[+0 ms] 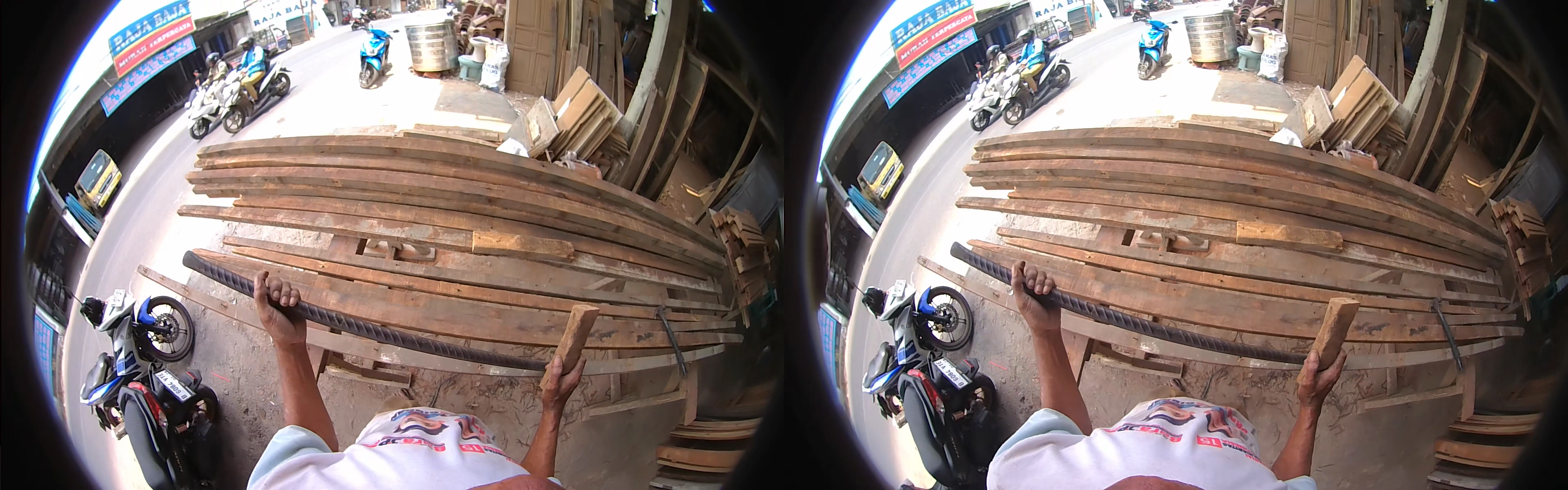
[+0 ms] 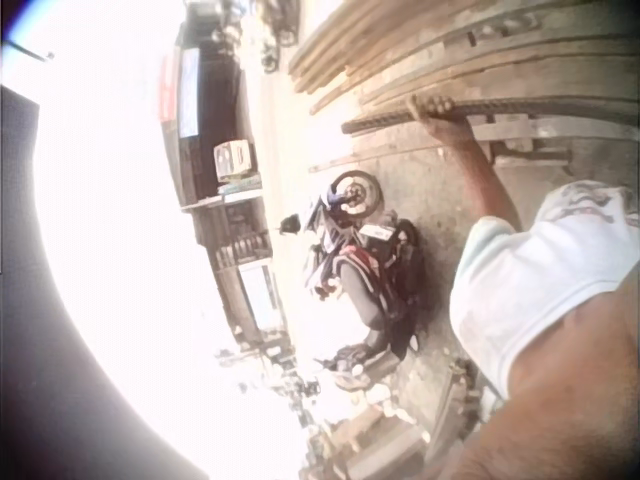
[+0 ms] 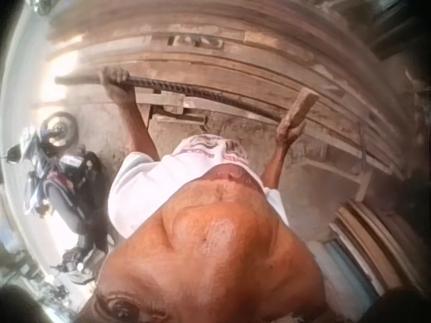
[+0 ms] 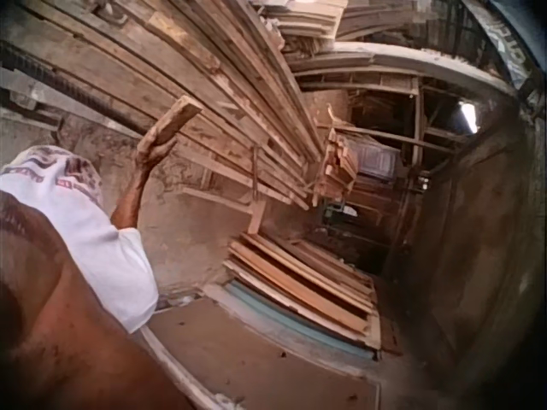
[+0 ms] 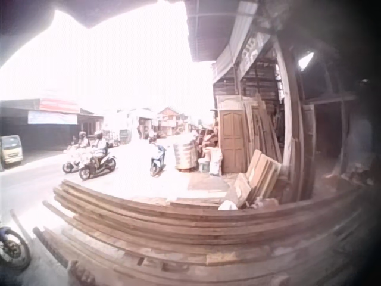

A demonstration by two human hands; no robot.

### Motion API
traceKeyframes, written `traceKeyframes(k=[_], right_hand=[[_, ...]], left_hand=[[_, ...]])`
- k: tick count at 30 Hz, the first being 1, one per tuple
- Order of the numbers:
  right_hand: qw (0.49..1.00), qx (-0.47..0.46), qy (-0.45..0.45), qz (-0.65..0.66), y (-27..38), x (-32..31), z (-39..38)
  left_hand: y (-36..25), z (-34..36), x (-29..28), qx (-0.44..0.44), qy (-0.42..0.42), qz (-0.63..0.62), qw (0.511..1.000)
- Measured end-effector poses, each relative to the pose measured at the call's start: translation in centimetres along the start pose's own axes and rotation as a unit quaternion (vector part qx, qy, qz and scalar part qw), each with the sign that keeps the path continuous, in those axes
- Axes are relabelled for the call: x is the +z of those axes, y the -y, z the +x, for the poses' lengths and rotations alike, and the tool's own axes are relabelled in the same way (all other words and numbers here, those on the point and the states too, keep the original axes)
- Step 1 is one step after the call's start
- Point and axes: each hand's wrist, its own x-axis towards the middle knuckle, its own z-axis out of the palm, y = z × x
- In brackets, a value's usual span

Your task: The person uses a long metal rod as a lever to bend and shape a small piece of wood against a wooden plank. They repeatedly apply pressure to curve the wood, adjusting its position and the leverage point throughout the process.

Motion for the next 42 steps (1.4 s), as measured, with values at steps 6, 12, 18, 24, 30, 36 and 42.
traceKeyframes(k=[6,12,18,24,30,36,42], right_hand=[[0.993,0.075,-0.075,-0.048,-5.0,-5.5,-0.8],[0.987,0.11,-0.116,-0.007,-4.2,-8.1,1.7],[0.979,0.129,-0.146,-0.051,-4.8,-9.4,-1.5],[0.971,0.173,-0.065,-0.152,-9.2,-9.7,-9.9],[0.954,0.157,0.098,-0.235,-11.1,-9.6,-13.6],[0.957,0.118,0.123,-0.236,-12.1,-7.9,-10.7],[0.968,0.101,0.106,-0.205,-12.6,-8.6,-10.1]], left_hand=[[0.1,-3.3,5.3,0.014,0.061,0.04,0.997],[0.9,-1.3,-4.5,-0.036,0.139,-0.005,0.99],[5.7,-2.9,-4.0,-0.09,0.179,0.028,0.979],[11.6,-9.1,-0.5,-0.216,0.159,-0.095,0.959],[11.3,-9.9,10.8,-0.183,0.229,-0.098,0.951],[8.6,-12.4,25.0,-0.193,0.433,-0.078,0.877],[10.8,-15.4,37.2,-0.224,0.565,-0.01,0.794]])
